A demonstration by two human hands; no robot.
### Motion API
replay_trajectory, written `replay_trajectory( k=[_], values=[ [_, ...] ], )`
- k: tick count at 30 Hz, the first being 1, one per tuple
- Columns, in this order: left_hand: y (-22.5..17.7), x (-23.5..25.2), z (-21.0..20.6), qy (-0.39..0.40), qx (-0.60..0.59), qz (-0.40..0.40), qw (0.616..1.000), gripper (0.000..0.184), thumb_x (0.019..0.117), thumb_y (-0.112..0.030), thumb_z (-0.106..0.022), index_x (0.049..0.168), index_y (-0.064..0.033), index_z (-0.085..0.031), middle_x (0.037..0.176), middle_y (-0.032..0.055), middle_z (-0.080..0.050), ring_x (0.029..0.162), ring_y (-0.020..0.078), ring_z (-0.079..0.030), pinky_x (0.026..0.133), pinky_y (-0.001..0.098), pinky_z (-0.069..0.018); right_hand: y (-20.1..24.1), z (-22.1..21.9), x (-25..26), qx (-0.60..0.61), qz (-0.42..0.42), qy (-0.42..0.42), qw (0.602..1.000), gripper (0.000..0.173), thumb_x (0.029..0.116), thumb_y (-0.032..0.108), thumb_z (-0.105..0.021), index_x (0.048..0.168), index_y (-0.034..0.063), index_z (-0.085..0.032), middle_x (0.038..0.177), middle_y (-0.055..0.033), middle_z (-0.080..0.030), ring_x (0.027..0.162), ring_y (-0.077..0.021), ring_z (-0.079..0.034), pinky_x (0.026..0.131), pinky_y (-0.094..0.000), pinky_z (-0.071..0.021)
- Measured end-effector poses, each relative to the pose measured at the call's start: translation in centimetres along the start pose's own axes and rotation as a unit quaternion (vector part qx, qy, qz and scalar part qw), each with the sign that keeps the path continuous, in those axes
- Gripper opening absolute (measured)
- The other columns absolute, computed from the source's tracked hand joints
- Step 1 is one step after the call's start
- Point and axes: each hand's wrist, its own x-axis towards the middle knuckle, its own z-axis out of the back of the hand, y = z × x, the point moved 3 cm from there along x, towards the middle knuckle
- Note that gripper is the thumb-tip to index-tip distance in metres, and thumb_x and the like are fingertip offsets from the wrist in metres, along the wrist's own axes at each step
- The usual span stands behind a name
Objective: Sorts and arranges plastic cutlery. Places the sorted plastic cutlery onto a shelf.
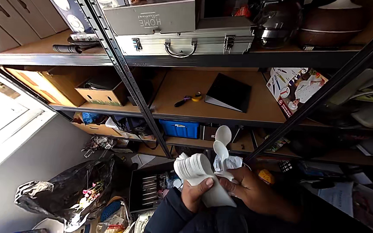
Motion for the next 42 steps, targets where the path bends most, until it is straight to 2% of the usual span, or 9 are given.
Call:
replay_trajectory(
  k=[3,5,8,12,24,31,34,38,42],
  values=[
    [-0.3,-0.3,-0.1,-0.061,0.017,0.008,0.998,0.033,0.0855,-0.019,-0.083,0.110,-0.0015,-0.070,0.096,0.0150,-0.076,0.087,0.0226,-0.075,0.084,0.0432,-0.0625,-0.4,0.5,-0.7,-0.037,0.022,0.010,0.999,0.040,0.1067,0.040,-0.054,0.083,0.0095,-0.066,0.068,-0.0005,-0.059,0.062,-0.0077,-0.058,0.057,-0.0296,-0.0482],
    [-0.3,-0.2,0.0,-0.050,0.010,0.011,0.999,0.032,0.0866,-0.018,-0.082,0.110,-0.0014,-0.070,0.097,0.0152,-0.076,0.087,0.0225,-0.075,0.084,0.0432,-0.0622,-0.4,1.0,-0.9,-0.068,0.066,0.037,0.995,0.043,0.1079,0.041,-0.050,0.083,0.0089,-0.065,0.070,-0.0024,-0.060,0.065,-0.0102,-0.058,0.058,-0.0312,-0.0487],
    [-0.1,-0.3,0.1,-0.052,-0.007,0.011,0.999,0.032,0.0867,-0.018,-0.082,0.111,-0.0015,-0.070,0.097,0.0160,-0.076,0.086,0.0232,-0.075,0.083,0.0432,-0.0622,0.0,1.8,-1.4,-0.158,0.108,0.056,0.980,0.051,0.1085,0.049,-0.038,0.076,0.0148,-0.059,0.066,0.0001,-0.056,0.058,-0.0119,-0.056,0.050,-0.0350,-0.0436],
    [-0.6,0.1,0.0,-0.090,-0.018,0.025,0.995,0.037,0.0853,-0.022,-0.084,0.111,-0.0020,-0.068,0.096,0.0163,-0.076,0.086,0.0249,-0.076,0.083,0.0455,-0.0627,0.3,2.3,-1.6,-0.217,0.156,0.115,0.957,0.051,0.1091,0.047,-0.034,0.073,0.0163,-0.054,0.061,0.0007,-0.051,0.053,-0.0138,-0.053,0.046,-0.0359,-0.0389],
    [-0.2,0.0,-1.1,0.035,0.096,-0.030,0.994,0.031,0.0845,-0.008,-0.082,0.113,-0.0042,-0.071,0.102,0.0095,-0.077,0.095,0.0165,-0.074,0.091,0.0375,-0.0605,0.8,2.3,-1.5,-0.292,0.146,0.215,0.920,0.053,0.1064,0.050,-0.035,0.069,0.0165,-0.052,0.052,-0.0011,-0.045,0.048,-0.0211,-0.053,0.041,-0.0431,-0.0361],
    [-0.2,-0.8,-1.5,0.036,0.125,-0.035,0.991,0.037,0.0801,-0.004,-0.085,0.113,-0.0019,-0.070,0.101,0.0113,-0.077,0.096,0.0183,-0.075,0.091,0.0385,-0.0606,1.4,2.0,-2.1,-0.282,0.152,0.258,0.912,0.052,0.1042,0.045,-0.039,0.063,0.0150,-0.049,0.053,-0.0033,-0.046,0.049,-0.0233,-0.053,0.043,-0.0444,-0.0350],
    [-0.3,-0.9,-1.5,0.025,0.125,-0.038,0.991,0.037,0.0795,-0.003,-0.085,0.113,-0.0014,-0.070,0.100,0.0116,-0.077,0.094,0.0187,-0.075,0.090,0.0387,-0.0613,1.2,1.7,-2.4,-0.279,0.148,0.237,0.919,0.055,0.1051,0.048,-0.039,0.063,0.0144,-0.050,0.054,-0.0040,-0.048,0.050,-0.0238,-0.054,0.043,-0.0446,-0.0357],
    [-0.8,-0.7,-1.9,-0.041,0.167,-0.057,0.983,0.037,0.0771,-0.003,-0.087,0.108,0.0022,-0.068,0.094,0.0131,-0.077,0.087,0.0204,-0.076,0.084,0.0399,-0.0635,0.4,0.5,-2.7,-0.300,0.124,0.131,0.937,0.053,0.1059,0.048,-0.041,0.067,0.0132,-0.054,0.062,-0.0054,-0.056,0.054,-0.0232,-0.060,0.043,-0.0445,-0.0430],
    [-0.7,-0.6,-2.4,-0.125,0.209,-0.058,0.968,0.035,0.0767,-0.005,-0.088,0.103,0.0064,-0.067,0.087,0.0156,-0.076,0.079,0.0221,-0.076,0.078,0.0399,-0.0650,-0.9,-0.5,-2.8,-0.237,0.059,0.123,0.962,0.048,0.1038,0.041,-0.048,0.069,0.0096,-0.055,0.063,-0.0088,-0.057,0.059,-0.0264,-0.062,0.050,-0.0484,-0.0463]
  ],
)
